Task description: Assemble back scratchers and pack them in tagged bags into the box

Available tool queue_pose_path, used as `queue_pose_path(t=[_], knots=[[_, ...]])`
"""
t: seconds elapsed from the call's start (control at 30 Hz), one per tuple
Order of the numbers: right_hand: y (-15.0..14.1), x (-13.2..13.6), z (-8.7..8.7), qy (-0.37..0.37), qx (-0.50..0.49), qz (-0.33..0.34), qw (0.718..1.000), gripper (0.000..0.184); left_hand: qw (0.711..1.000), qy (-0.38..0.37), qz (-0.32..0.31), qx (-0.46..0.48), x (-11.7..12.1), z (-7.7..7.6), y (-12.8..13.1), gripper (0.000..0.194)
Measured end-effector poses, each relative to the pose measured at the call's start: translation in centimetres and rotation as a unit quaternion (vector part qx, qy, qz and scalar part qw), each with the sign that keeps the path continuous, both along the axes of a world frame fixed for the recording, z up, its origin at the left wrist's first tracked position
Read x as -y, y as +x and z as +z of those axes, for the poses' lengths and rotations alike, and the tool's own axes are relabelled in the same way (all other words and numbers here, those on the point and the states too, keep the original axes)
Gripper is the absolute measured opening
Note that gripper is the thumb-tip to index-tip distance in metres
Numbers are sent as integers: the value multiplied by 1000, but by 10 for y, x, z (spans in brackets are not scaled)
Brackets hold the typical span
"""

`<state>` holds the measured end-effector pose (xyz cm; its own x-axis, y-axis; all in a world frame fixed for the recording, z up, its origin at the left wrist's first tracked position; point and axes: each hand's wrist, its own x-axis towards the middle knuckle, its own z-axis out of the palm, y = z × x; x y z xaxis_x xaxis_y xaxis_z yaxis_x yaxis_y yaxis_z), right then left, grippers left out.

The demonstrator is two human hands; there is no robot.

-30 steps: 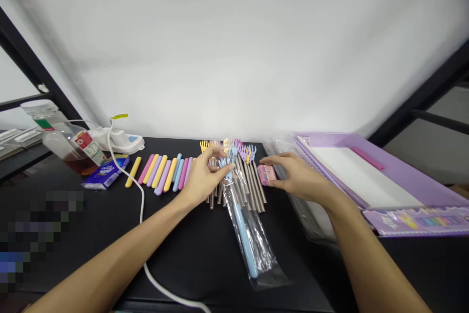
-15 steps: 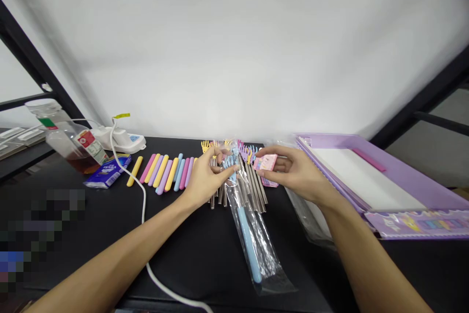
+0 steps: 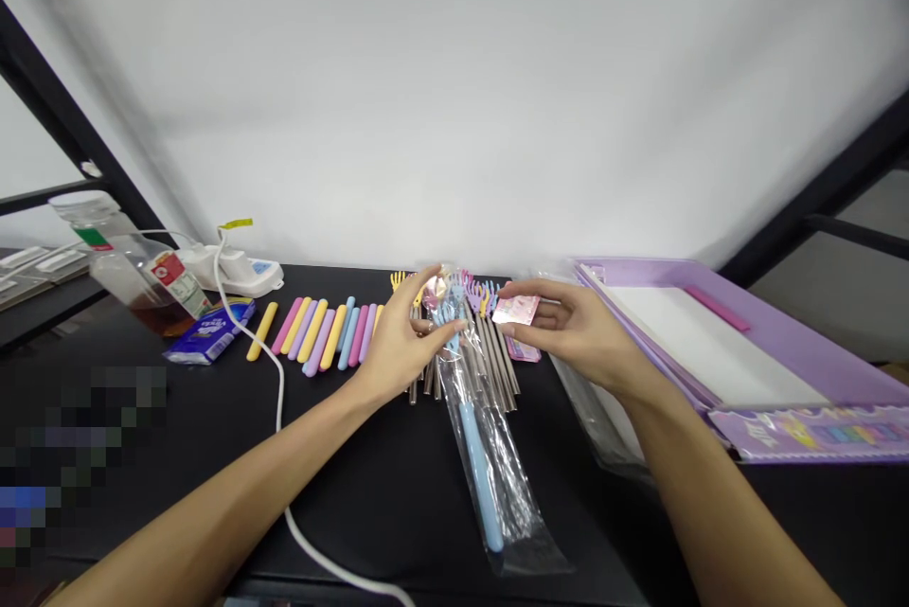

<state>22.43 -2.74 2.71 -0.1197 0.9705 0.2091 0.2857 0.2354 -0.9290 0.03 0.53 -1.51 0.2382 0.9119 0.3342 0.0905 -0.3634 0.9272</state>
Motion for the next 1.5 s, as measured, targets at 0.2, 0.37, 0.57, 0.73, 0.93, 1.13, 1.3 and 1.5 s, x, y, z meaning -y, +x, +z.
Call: queue_pose_path(t=[0.2,0.37,0.57,0.73,0.93,1.13,1.3,1.5], knots=[[-7,-1,-2,56,-8,5,998,48,998,37,-15,-50,1,3,-1,85],[-21,-9,2,133,-9,-35,990,26,996,47,-53,-55,4,5,0,88],[-24,-25,27,238,140,-6,961,19,996,23,-75,-51,8,7,0,90],[-17,-35,39,306,213,2,928,25,996,-12,-83,-39,7,6,-1,97],[-14,-38,41,271,234,7,934,21,995,-20,-95,-34,9,7,-2,100],[-16,-38,39,205,172,36,963,19,996,-20,-89,-23,7,6,-1,96],[-16,-43,41,179,164,36,969,18,995,-17,-98,-30,7,8,-1,96],[-13,-48,43,106,133,66,983,15,993,-23,-111,-40,8,8,-2,96]])
